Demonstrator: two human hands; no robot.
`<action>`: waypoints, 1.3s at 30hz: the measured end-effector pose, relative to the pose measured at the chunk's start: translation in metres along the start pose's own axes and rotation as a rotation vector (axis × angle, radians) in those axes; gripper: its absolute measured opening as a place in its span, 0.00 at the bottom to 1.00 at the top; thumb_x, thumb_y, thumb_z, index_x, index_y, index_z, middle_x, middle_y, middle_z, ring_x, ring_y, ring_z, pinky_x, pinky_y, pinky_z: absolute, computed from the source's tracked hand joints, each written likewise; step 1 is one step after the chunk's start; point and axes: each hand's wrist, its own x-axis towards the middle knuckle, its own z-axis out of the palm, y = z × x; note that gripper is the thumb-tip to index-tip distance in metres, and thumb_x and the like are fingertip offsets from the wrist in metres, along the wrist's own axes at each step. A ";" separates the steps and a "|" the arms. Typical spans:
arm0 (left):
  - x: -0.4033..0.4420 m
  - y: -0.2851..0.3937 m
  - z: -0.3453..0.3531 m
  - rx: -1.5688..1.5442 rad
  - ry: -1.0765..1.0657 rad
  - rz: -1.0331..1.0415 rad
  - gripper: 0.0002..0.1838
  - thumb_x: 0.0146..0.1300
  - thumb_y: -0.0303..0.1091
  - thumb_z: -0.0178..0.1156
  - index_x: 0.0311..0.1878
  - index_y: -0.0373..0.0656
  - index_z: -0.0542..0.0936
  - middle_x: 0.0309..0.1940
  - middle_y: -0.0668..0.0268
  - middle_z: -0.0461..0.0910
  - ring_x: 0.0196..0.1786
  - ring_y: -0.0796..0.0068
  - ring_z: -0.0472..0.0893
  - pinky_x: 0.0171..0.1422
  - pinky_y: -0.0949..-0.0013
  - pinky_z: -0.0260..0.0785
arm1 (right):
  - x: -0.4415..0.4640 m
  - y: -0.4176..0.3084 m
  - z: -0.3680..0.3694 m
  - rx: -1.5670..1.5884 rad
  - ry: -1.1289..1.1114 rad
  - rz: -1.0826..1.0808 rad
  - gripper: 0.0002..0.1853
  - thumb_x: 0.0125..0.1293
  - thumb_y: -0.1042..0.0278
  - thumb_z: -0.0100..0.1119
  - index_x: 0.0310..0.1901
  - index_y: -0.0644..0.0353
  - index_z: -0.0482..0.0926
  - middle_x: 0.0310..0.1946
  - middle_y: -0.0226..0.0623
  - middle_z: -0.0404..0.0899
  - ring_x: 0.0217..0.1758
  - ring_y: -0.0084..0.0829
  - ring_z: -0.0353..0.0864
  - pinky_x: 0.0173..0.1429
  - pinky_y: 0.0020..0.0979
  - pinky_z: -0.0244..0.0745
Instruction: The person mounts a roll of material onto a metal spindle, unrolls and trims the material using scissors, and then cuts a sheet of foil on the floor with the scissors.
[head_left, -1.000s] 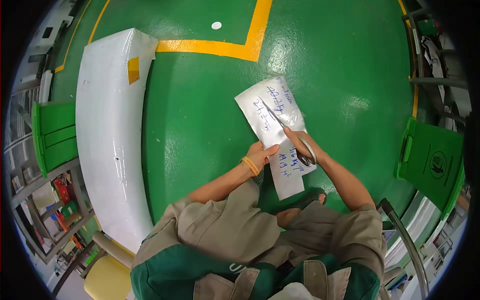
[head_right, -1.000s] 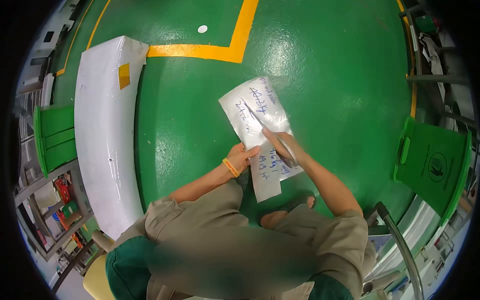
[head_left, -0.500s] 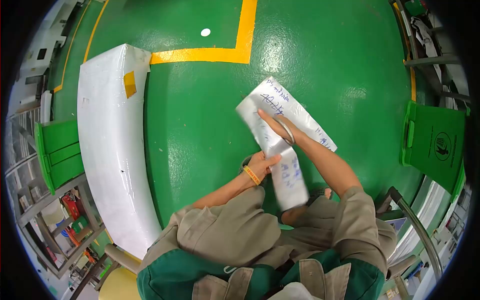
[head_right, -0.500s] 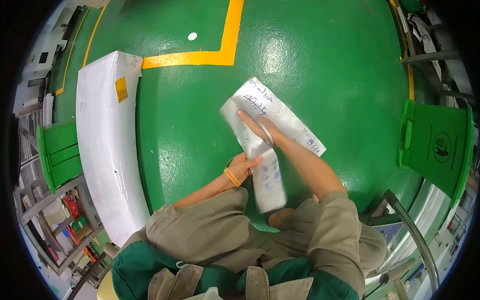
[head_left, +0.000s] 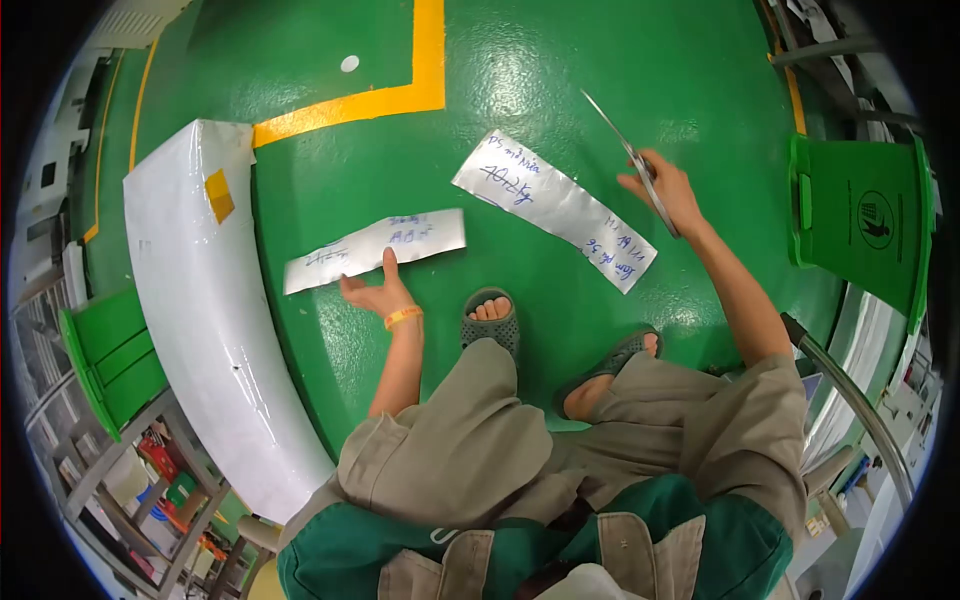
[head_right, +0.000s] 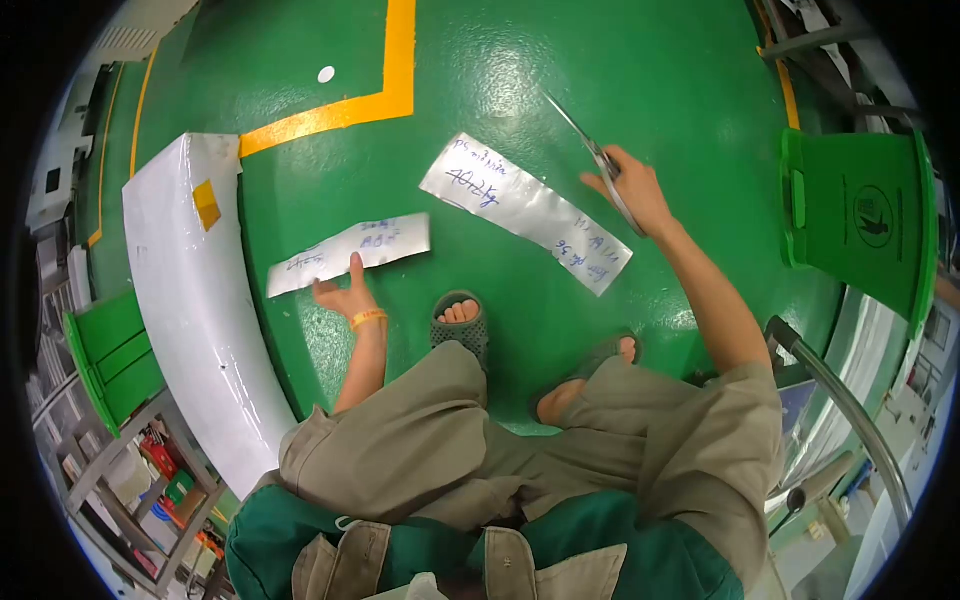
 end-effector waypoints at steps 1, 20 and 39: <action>-0.002 0.013 0.001 -0.008 -0.146 0.208 0.25 0.50 0.31 0.68 0.50 0.35 0.70 0.49 0.57 0.71 0.55 0.59 0.69 0.63 0.57 0.55 | -0.012 0.021 0.003 -0.042 0.021 0.015 0.25 0.52 0.53 0.65 0.47 0.60 0.73 0.33 0.45 0.79 0.37 0.41 0.79 0.43 0.36 0.72; -0.090 0.112 0.181 0.660 -1.645 1.756 0.29 0.35 0.34 0.72 0.43 0.44 0.70 0.46 0.56 0.69 0.51 0.57 0.70 0.55 0.60 0.62 | -0.090 0.169 0.001 -0.055 0.318 0.236 0.24 0.49 0.60 0.67 0.48 0.59 0.72 0.36 0.43 0.78 0.37 0.41 0.78 0.40 0.38 0.72; -0.070 0.083 0.179 0.170 -1.461 1.331 0.03 0.50 0.28 0.59 0.28 0.40 0.75 0.30 0.60 0.72 0.41 0.59 0.72 0.48 0.63 0.66 | -0.085 0.165 0.030 0.176 0.372 0.340 0.32 0.47 0.48 0.69 0.48 0.63 0.74 0.23 0.36 0.74 0.25 0.28 0.72 0.32 0.30 0.67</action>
